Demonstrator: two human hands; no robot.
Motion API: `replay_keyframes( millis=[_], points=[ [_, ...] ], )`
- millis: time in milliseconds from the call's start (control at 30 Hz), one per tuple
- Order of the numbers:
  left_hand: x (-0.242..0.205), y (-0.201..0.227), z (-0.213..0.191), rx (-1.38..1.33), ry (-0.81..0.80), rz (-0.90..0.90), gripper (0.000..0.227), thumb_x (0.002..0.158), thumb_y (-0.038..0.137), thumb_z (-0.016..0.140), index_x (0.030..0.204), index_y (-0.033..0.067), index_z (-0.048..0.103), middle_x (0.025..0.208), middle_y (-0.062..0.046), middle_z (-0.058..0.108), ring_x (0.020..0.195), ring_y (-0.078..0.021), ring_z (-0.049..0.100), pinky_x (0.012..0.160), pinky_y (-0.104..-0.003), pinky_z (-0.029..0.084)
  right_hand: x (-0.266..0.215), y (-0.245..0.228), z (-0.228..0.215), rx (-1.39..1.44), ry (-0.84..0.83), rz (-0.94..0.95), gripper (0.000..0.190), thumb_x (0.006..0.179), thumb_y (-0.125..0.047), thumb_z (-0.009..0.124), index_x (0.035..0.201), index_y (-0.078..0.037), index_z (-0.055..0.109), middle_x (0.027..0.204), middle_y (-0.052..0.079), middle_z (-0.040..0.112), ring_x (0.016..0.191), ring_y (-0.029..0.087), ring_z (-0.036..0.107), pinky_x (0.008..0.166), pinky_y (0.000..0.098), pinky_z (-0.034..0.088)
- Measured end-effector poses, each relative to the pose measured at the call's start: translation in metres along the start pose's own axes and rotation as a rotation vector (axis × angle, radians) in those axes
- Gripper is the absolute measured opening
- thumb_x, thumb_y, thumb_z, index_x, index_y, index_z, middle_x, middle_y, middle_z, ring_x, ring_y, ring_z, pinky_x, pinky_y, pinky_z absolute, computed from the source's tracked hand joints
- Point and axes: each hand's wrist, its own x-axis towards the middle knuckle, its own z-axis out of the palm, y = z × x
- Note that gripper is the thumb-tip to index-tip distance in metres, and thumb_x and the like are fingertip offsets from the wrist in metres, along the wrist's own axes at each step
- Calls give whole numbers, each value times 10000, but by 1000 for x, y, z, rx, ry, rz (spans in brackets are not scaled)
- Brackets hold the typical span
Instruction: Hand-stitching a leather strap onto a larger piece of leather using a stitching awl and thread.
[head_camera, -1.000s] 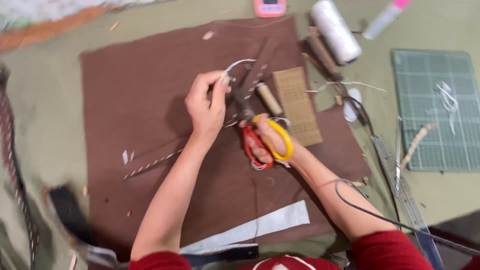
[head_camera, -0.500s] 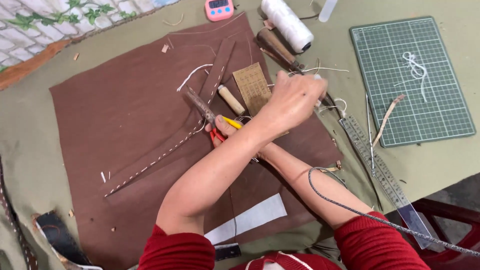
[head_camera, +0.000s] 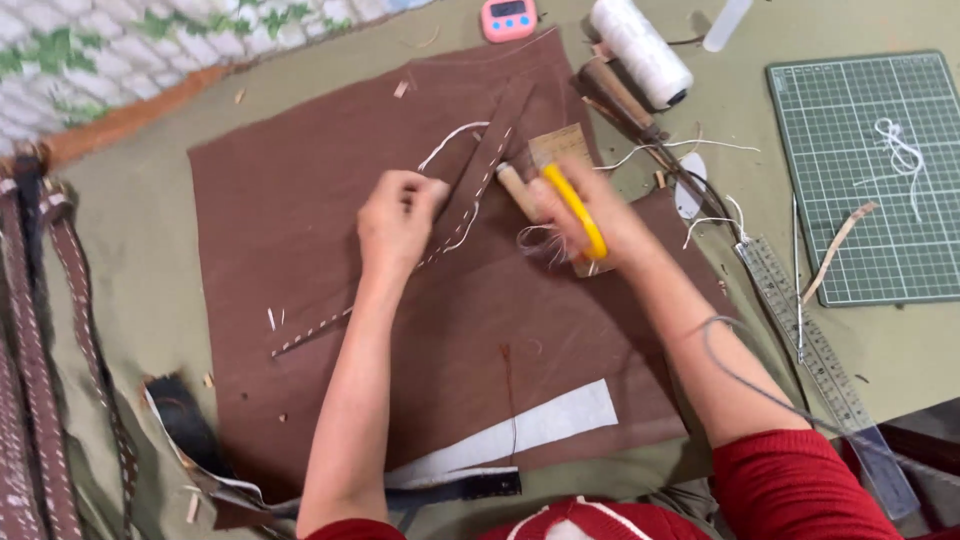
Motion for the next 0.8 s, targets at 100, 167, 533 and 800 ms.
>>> replay_keyframes(
  millis=[100, 167, 533, 800],
  points=[
    [-4, -22, 19, 190, -102, 180, 634, 763, 586, 833, 1170, 121, 690, 1083, -97, 687, 1130, -306, 653, 954, -491, 547, 21, 27, -44, -862, 337, 218, 603, 834, -497, 737, 1394, -453, 520, 1151, -63, 724, 1091, 240, 700, 950, 417, 546],
    [-2, -43, 38, 226, 5, 304, 540, 763, 480, 857, 1158, 143, 709, 1059, -61, 652, 1085, -289, 642, 915, -464, 554, 17, 44, -66, -973, 317, 226, 637, 845, -456, 744, 1432, -340, 526, 1146, 49, 712, 1085, 329, 696, 937, 500, 548],
    [28, -55, 34, -527, 53, 108, 182, 932, 193, 605, 1112, 168, 591, 699, -12, 740, 589, -121, 697, 598, -306, 593, -18, -42, -53, -1283, 283, 71, 494, 1000, -396, 657, 1376, -76, 683, 1172, 288, 703, 1058, 485, 640, 885, 558, 479],
    [37, -71, 32, -883, 12, 138, 324, 936, 129, 690, 1260, 112, 690, 887, -110, 794, 587, -106, 701, 577, -254, 590, 72, 8, 47, -1138, 154, -173, 376, 943, -318, 706, 1281, -151, 700, 986, 190, 697, 972, 469, 694, 850, 588, 554]
  ],
)
